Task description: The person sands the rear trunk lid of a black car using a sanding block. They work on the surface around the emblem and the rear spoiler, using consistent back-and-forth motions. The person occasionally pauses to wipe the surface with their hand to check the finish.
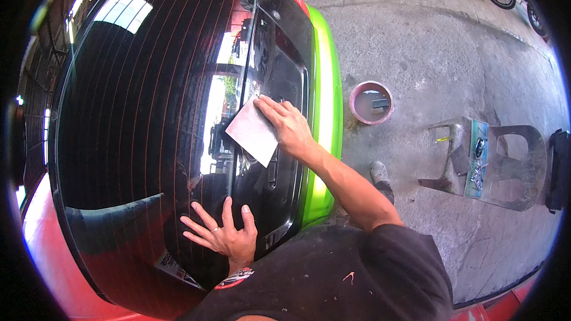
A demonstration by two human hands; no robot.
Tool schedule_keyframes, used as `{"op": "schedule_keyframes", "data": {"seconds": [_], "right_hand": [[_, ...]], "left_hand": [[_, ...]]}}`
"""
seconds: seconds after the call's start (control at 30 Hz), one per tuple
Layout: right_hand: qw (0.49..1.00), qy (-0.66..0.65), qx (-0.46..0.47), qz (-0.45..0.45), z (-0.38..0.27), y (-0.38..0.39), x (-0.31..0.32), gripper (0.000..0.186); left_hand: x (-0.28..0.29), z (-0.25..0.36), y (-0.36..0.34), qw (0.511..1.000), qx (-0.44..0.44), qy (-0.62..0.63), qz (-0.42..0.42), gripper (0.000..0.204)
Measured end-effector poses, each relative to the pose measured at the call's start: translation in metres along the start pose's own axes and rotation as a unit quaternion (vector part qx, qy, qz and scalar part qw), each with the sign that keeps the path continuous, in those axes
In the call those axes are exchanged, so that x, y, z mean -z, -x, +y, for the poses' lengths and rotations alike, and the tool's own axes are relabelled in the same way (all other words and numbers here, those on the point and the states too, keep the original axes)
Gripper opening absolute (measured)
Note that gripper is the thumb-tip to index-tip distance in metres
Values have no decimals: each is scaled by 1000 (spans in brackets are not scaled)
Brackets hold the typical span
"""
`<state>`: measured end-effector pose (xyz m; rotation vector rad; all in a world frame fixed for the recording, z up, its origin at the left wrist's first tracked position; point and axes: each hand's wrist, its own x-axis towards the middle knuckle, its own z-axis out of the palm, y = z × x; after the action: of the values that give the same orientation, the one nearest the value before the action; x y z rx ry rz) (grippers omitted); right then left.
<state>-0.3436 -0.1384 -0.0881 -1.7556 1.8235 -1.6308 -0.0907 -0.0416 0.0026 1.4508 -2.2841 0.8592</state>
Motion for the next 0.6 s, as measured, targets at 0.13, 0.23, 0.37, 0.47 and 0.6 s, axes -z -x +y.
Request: {"op": "schedule_keyframes", "data": {"seconds": [0.13,0.23,0.37,0.47,0.6], "right_hand": [[1000,5,-16,3,-6,9,-9,74],[999,11,-50,-12,-18,-9,4,71],[999,22,-31,17,-8,8,-11,71],[1000,-6,-31,-4,-15,-12,6,73],[998,29,-47,20,-16,11,-6,66]], "left_hand": [[0,-1,-2,1000,0,-1,2,35],[-1,-3,2,1000,2,0,-6,35],[1,0,-2,1000,1,-1,-2,36],[2,-2,2,1000,3,-5,-5,36],[0,0,3,1000,4,-14,17,36]]}}
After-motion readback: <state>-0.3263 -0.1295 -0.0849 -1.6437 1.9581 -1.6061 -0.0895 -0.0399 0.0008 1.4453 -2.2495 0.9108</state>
